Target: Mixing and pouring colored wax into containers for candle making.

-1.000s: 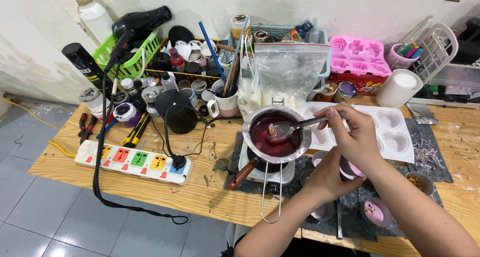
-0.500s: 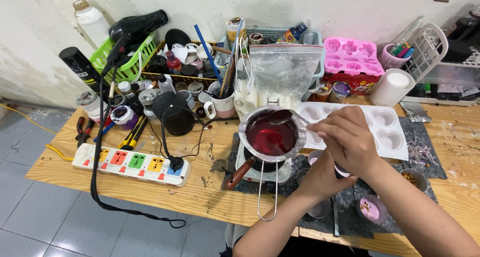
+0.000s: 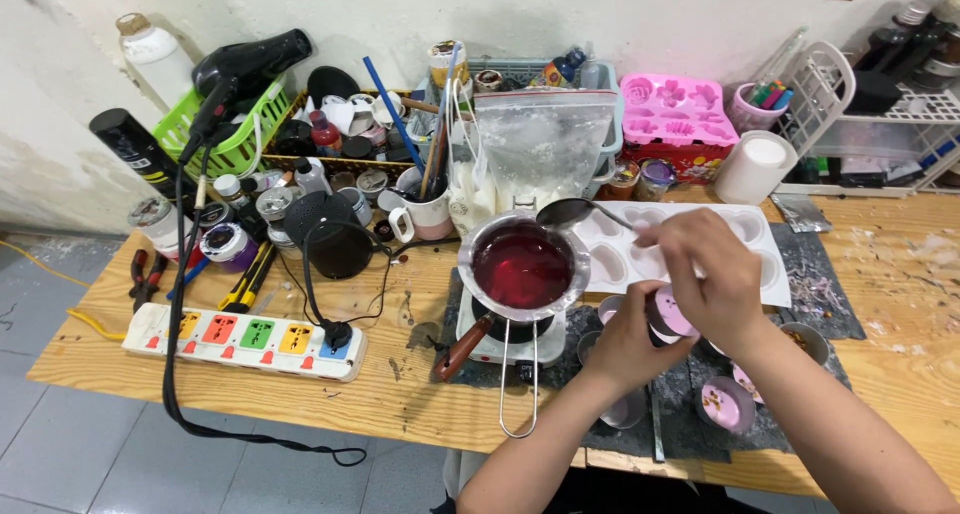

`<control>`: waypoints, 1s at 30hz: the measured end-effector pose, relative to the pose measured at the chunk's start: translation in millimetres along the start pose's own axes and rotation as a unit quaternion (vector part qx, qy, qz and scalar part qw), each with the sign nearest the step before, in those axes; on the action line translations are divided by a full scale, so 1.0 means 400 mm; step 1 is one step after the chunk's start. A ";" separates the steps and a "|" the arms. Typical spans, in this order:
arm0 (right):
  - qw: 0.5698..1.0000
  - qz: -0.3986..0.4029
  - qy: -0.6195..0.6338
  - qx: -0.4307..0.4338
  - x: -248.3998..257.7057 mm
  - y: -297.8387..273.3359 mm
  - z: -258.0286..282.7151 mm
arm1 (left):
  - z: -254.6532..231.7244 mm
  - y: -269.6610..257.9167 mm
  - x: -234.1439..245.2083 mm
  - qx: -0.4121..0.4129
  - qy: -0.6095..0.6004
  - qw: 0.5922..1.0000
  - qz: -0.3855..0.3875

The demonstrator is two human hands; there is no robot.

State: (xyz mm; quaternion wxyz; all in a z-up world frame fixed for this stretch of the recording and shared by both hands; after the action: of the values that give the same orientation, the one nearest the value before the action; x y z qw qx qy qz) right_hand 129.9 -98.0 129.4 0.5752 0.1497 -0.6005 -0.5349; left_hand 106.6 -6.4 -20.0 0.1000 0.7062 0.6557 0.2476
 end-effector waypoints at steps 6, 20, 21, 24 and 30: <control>0.928 -0.031 0.210 -0.307 -0.010 -0.020 -0.082 | -0.002 0.006 0.005 0.059 -0.018 0.998 0.001; 0.983 -0.071 -0.068 -0.157 0.204 -0.183 -0.051 | -0.012 0.012 0.006 0.048 0.010 0.998 -0.044; 0.988 -0.042 -0.117 -0.095 0.206 -0.203 -0.048 | -0.012 0.012 0.006 0.054 0.007 0.998 -0.042; 0.993 0.001 -0.119 -0.025 0.193 -0.219 -0.013 | -0.024 0.010 0.010 0.010 -0.001 0.997 -0.073; 0.985 0.121 -0.117 0.036 0.182 -0.178 0.063 | -0.032 0.010 0.004 0.077 -0.012 0.996 -0.048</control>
State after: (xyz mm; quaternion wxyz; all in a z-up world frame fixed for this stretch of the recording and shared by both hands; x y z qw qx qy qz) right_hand 56.0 -171.5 115.8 0.5553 0.0330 -0.6966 -0.4531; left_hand 104.0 -7.7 -7.0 0.0648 0.6826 0.7046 0.1825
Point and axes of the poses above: each hand's wrist, its own y-axis towards the middle knuckle, its own x-axis out of the back of the hand, z = x × y, the point moved 2 cm from there along y, towards the middle knuckle, and after that the axes turned 3 degrees about -y, right-handed, at the moved point
